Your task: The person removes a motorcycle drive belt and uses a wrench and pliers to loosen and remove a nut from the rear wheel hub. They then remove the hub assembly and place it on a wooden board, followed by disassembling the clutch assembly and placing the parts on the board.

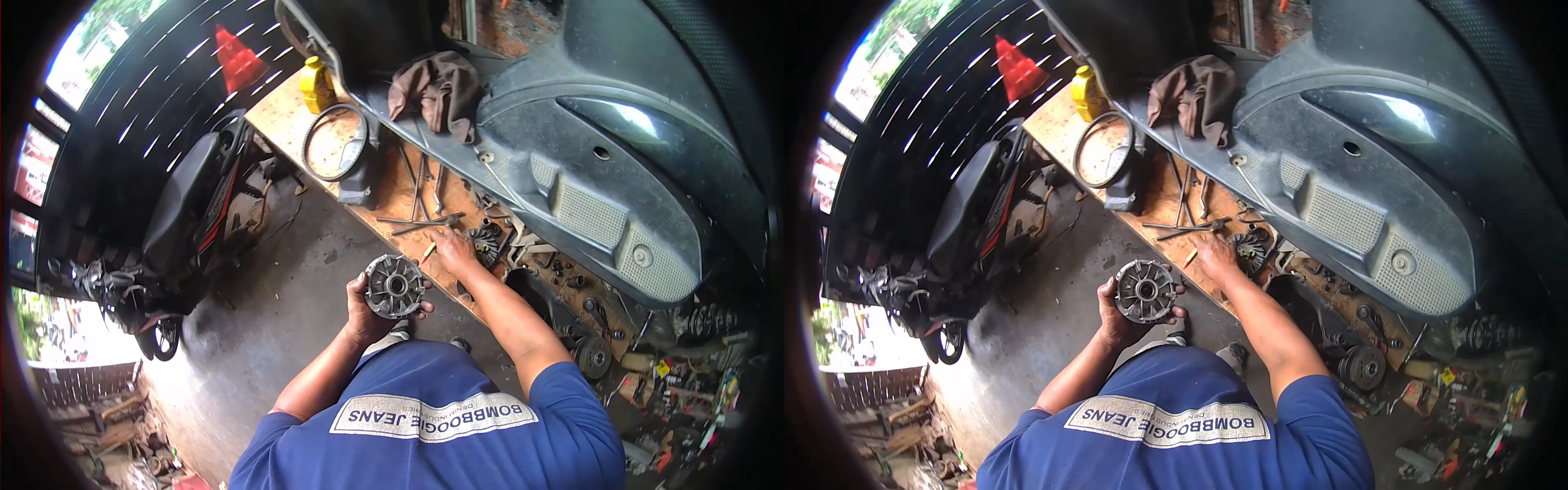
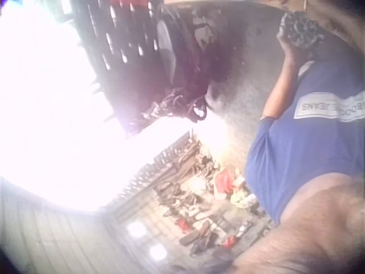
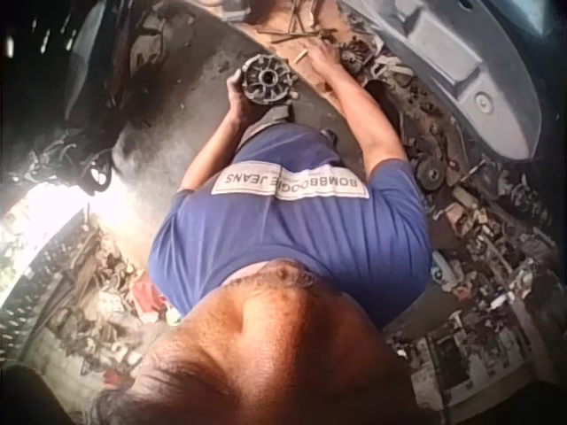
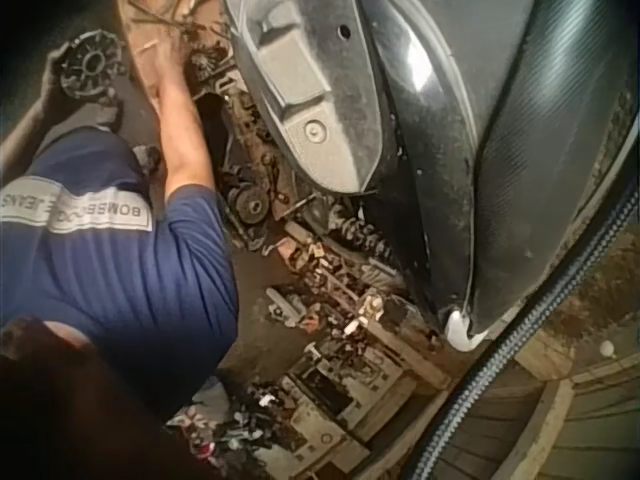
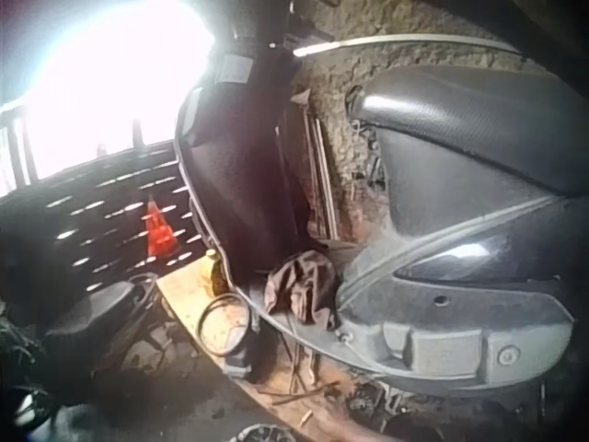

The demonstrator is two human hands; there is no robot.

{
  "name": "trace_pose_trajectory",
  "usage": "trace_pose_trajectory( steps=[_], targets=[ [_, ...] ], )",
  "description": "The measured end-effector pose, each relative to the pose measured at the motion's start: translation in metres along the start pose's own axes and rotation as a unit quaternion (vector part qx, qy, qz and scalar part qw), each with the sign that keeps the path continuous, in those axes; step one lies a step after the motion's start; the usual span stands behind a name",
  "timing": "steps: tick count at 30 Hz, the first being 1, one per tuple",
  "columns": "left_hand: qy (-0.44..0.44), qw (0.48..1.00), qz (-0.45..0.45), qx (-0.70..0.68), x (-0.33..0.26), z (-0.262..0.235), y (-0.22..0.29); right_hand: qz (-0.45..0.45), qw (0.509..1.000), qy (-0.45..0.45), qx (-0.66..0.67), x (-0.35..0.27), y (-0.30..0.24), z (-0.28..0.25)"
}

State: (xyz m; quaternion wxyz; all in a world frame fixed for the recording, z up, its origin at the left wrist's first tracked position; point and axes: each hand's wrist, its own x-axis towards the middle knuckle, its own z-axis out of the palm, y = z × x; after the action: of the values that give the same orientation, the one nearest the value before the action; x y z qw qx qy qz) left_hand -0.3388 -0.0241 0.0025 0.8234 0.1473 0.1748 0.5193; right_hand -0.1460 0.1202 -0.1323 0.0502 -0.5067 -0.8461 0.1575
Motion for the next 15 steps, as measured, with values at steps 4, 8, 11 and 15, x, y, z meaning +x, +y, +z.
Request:
trace_pose_trajectory(
  steps=[4,8,11,15],
  targets=[
    [-0.011,0.999,-0.033,-0.011,0.013,-0.008,-0.005,0.071,0.975,0.122,0.173,-0.028,-0.022,-0.053],
    [-0.008,0.997,-0.074,0.03,0.031,-0.001,-0.019,0.064,0.869,0.28,0.403,-0.097,-0.021,-0.085],
    [-0.03,0.993,-0.106,0.038,0.042,0.01,-0.04,0.101,0.736,0.333,0.581,-0.158,-0.01,-0.101],
    [-0.059,0.988,-0.138,0.041,0.06,0.031,-0.083,0.161,0.68,0.407,0.588,-0.222,-0.002,-0.132]
  ],
)
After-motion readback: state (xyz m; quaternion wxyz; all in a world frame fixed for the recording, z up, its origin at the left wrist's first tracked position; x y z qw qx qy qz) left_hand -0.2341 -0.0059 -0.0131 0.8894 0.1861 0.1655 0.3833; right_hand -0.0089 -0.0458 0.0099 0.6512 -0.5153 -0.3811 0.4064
